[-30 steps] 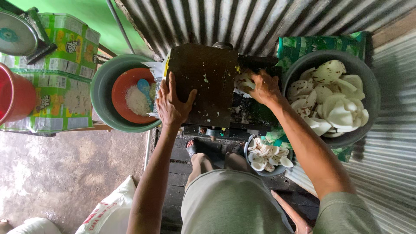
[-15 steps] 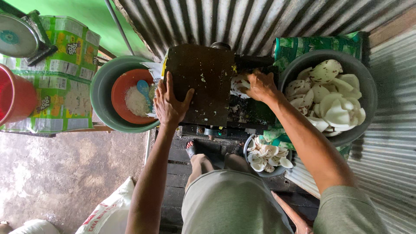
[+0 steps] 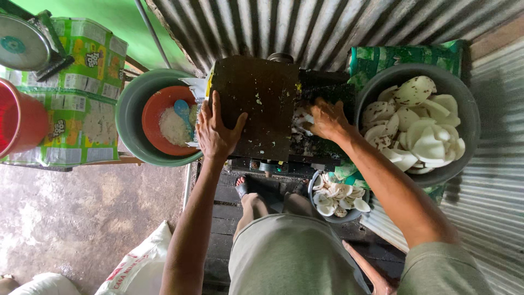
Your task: The person steadies a manual coconut grater machine with one hand and presses halved coconuts against the rotating grating drum with the other, so shredded coconut falls into a basin below. They repeatedly take halved coconuts from a large bowl and feed them into the machine one after another.
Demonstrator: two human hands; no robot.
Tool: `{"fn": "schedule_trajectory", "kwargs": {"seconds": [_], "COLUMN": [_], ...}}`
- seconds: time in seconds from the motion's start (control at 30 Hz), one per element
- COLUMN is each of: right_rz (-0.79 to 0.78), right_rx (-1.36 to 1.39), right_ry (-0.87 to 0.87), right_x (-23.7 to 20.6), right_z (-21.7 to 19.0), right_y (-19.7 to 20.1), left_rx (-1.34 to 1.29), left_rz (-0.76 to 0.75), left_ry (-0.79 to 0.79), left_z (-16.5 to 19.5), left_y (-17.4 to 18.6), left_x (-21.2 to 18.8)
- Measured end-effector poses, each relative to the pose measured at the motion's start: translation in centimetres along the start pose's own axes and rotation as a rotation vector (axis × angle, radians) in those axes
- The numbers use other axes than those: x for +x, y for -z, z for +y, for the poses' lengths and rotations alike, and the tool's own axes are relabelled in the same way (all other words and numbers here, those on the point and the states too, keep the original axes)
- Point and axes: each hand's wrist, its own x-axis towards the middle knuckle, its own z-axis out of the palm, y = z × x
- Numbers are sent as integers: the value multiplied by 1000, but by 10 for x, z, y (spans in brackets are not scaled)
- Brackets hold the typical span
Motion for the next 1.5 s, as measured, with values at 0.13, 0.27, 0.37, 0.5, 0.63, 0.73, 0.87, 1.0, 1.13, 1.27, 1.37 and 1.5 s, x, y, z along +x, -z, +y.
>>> {"fn": "schedule_trajectory", "kwargs": {"seconds": [0.13,0.27,0.37,0.5,0.63,0.73,0.87,1.0,1.13,1.27,1.37,1.5], "right_rz": [-16,87,123,440,400,368,317,314,294,212,179,203], "right_rx": [-13,7,82,340,303,279,233,173,211,150,98,83], "right_ry": [-35,-27,-61,48,-48,-50,-87,-73,-108,-117,-117,-98], "right_x": [-4,-10,-16,-37,-62,-66,-60,-56,-48,-39,-36,-36], "right_z": [-6,-15,-17,-15,-14,-19,-25,-23,-23,-21,-18,-14], "right_y": [4,9,11,15,25,34,39,35,27,19,11,0], "left_rx": [17,19,13,10,-19,-24,2,0,-2,-11,-28,0], "left_rz": [-19,-28,-26,-4,11,13,10,-1,-5,2,4,3], "left_ry": [16,32,26,25,25,1,-2,5,8,2,11,3], "left_z": [1,3,3,5,6,5,4,5,4,4,5,5], "left_y": [2,2,2,2,0,1,2,1,2,2,1,2], "left_x": [1,1,1,0,0,-1,-2,-1,-1,-1,-1,-1]}}
